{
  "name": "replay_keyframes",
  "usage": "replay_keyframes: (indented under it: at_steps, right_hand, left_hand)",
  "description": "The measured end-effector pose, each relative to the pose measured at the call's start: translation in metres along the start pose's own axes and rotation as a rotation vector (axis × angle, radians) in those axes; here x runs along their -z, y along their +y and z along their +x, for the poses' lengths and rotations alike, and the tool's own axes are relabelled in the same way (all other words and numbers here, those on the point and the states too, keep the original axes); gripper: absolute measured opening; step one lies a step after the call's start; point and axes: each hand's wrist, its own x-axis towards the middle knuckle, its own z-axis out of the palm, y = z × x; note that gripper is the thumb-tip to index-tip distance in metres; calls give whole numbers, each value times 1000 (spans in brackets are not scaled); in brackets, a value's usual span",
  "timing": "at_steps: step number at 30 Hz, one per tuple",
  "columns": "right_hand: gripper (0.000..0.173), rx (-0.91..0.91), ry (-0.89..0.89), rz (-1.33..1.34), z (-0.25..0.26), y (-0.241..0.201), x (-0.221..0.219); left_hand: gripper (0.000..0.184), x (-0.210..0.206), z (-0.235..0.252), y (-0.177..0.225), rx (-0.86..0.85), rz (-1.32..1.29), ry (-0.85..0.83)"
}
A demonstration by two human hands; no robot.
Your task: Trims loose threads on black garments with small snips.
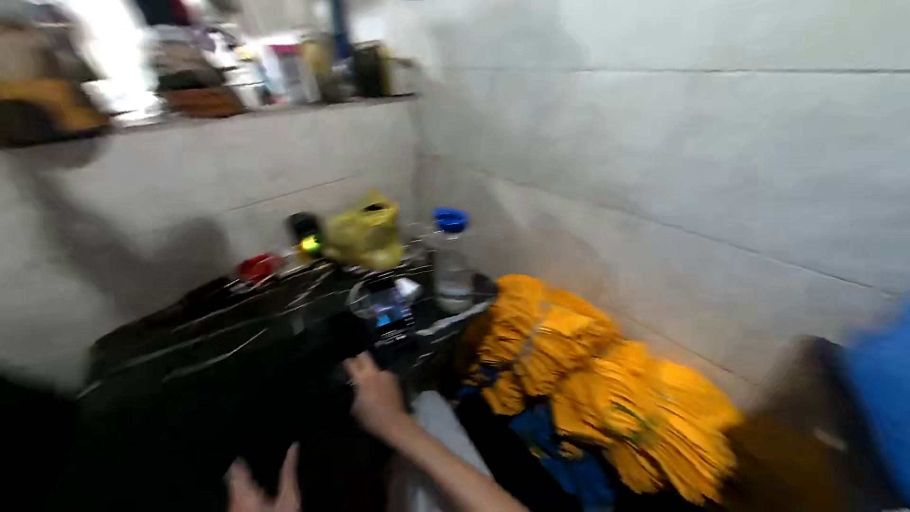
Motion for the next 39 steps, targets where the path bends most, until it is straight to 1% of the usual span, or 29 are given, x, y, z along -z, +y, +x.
replay_keyframes:
  at_steps: [2, 4, 6, 7, 8, 9, 11, 13, 15, 17, 18, 19, 21, 23, 25, 27, 28, 30, 32, 34, 37, 39]
  right_hand:
    - [57, 16, 37, -26, 7, 1, -11]
    - [52, 62, 106, -2, 13, 5, -19]
    - [46, 101, 150, 17, 14, 9, -23]
    - [49, 124, 192, 18, 14, 11, -26]
    - [58, 135, 225, 16, 14, 10, -27]
    - [62, 136, 241, 10, 14, 9, -28]
    - [62, 137, 257, 0, 13, 7, -29]
    - [58, 136, 250, -30, 13, 5, -28]
    - [55, 129, 216, -68, 13, 3, -26]
    - [54, 117, 159, -120, 14, 1, -24]
    - [53, 118, 144, -141, 14, 0, -23]
    - [53, 117, 122, -157, 15, -1, -22]
    - [51, 123, 94, -178, 19, -4, -18]
    - [51, 138, 75, -170, 26, -2, -16]
    - [51, 170, 64, -166, 37, 0, -17]
    - [51, 216, 38, -143, 56, 0, -15]
    - [52, 249, 24, -126, 67, -1, -14]
    - [51, 320, -5, -112, 95, -2, -14]
    - [52, 369, -36, -139, 120, -6, -12]
    - [50, 408, -16, -199, 130, -15, -8]
    - [47, 396, 56, -294, 110, -44, -7]
    - [41, 415, 113, -228, 91, -50, -20]
  left_hand:
    - [78, 21, 32, 3, -32, -91, 3]
    - [68, 52, 77, 10, -119, -22, -26]
    - [59, 87, 124, 28, -217, 119, -154]
    - [58, 102, 150, 39, -271, 185, -232]
    - [60, 112, 178, 48, -337, 234, -312]
    - [63, 115, 211, 49, -412, 293, -379]
    - [67, 106, 269, 43, -495, 347, -467]
    - [67, 82, 300, 29, -454, 372, -459]
    - [72, 42, 301, -2, -341, 402, -415]
    - [69, 3, 286, -45, -173, 410, -455]
    - [69, -9, 279, -64, -96, 390, -455]
    - [74, -13, 274, -76, -42, 351, -427]
    - [81, 3, 269, -79, -6, 330, -409]
    - [91, 34, 265, -83, 50, 358, -459]
    - [100, 59, 265, -106, 134, 309, -493]
    - [109, 70, 254, -128, 165, 332, -431]
    - [110, 73, 243, -131, 171, 380, -395]
    - [108, 71, 217, -130, 181, 426, -294]
    - [102, 73, 191, -118, 189, 421, -199]
    - [95, 77, 168, -108, 192, 394, -138]
    - [92, 68, 163, -118, 196, 418, -84]
    - [89, 63, 161, -125, 175, 362, -40]
